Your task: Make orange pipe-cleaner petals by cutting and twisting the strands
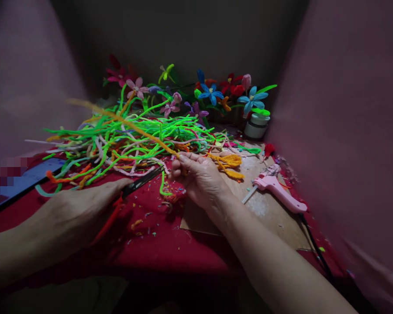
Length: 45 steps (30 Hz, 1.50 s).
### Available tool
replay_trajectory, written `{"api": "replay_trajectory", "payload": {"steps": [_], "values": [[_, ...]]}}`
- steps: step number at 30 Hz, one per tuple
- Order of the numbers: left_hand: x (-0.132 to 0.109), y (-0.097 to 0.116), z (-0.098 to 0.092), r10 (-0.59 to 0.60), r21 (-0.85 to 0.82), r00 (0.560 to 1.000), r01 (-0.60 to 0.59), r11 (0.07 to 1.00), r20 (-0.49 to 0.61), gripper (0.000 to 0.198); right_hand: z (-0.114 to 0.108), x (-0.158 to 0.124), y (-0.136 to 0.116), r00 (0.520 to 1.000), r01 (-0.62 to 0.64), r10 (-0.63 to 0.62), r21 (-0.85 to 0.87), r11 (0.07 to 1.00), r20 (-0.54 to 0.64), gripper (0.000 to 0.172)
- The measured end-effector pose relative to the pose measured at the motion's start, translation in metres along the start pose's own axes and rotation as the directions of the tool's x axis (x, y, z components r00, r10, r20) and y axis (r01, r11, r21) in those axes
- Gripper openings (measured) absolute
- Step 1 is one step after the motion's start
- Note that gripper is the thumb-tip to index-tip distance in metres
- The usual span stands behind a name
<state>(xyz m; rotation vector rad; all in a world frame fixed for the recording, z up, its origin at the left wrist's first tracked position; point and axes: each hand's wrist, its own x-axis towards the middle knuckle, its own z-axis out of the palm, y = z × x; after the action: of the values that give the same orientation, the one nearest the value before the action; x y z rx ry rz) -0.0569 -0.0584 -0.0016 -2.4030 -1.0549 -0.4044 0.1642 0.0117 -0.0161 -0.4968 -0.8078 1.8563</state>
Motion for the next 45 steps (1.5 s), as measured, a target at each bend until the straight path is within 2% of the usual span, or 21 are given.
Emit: {"api": "replay_trajectory", "payload": {"steps": [2, 4, 8, 13, 18, 24, 29, 37, 41, 45], "values": [[0.003, 0.003, -0.003, 0.047, 0.087, 0.998, -0.044, 0.995, -0.032, 0.037, 0.001, 0.000, 0.001, 0.999, 0.016, -0.016, 0.001, 1.000, -0.028, 0.005], [0.008, 0.004, -0.003, 0.039, 0.177, 0.998, -0.031, 0.984, -0.045, 0.036, 0.003, 0.000, 0.002, 0.999, 0.011, -0.011, 0.007, 1.000, -0.039, 0.005], [0.016, 0.002, 0.009, 0.010, 0.324, 0.999, 0.003, 0.946, -0.037, 0.032, 0.005, -0.002, 0.004, 1.000, -0.007, 0.008, 0.023, 1.000, -0.025, 0.004], [0.018, -0.001, 0.019, -0.013, 0.373, 1.000, 0.019, 0.928, -0.020, 0.028, 0.006, -0.001, 0.005, 0.999, 0.027, -0.027, -0.002, 1.000, -0.033, 0.005], [0.021, 0.002, 0.011, 0.000, 0.415, 1.000, 0.009, 0.910, -0.021, 0.030, 0.006, 0.000, 0.005, 0.995, 0.051, -0.055, -0.047, 0.998, -0.084, 0.007], [0.023, 0.003, 0.006, 0.012, 0.485, 1.000, 0.003, 0.875, -0.027, 0.034, 0.008, -0.002, 0.006, 0.980, 0.160, -0.175, -0.145, 0.976, -0.095, 0.007], [0.022, 0.004, 0.007, 0.012, 0.484, 1.000, 0.001, 0.875, -0.024, 0.032, 0.009, -0.003, 0.008, 0.958, 0.235, -0.267, -0.243, 0.941, -0.104, 0.005], [0.022, 0.004, 0.009, 0.020, 0.464, 1.000, -0.017, 0.886, -0.001, 0.030, 0.009, -0.005, 0.009, 0.931, 0.279, -0.340, -0.342, 0.897, -0.133, 0.004], [0.023, 0.004, 0.008, 0.037, 0.460, 0.999, -0.036, 0.887, 0.006, 0.031, 0.009, -0.005, 0.009, 0.926, 0.269, -0.345, -0.370, 0.889, -0.154, 0.004], [0.019, -0.001, 0.014, 0.002, 0.361, 0.999, -0.020, 0.932, 0.049, 0.036, 0.008, -0.004, 0.009, 0.935, 0.252, -0.322, -0.358, 0.899, -0.151, 0.003]]}}
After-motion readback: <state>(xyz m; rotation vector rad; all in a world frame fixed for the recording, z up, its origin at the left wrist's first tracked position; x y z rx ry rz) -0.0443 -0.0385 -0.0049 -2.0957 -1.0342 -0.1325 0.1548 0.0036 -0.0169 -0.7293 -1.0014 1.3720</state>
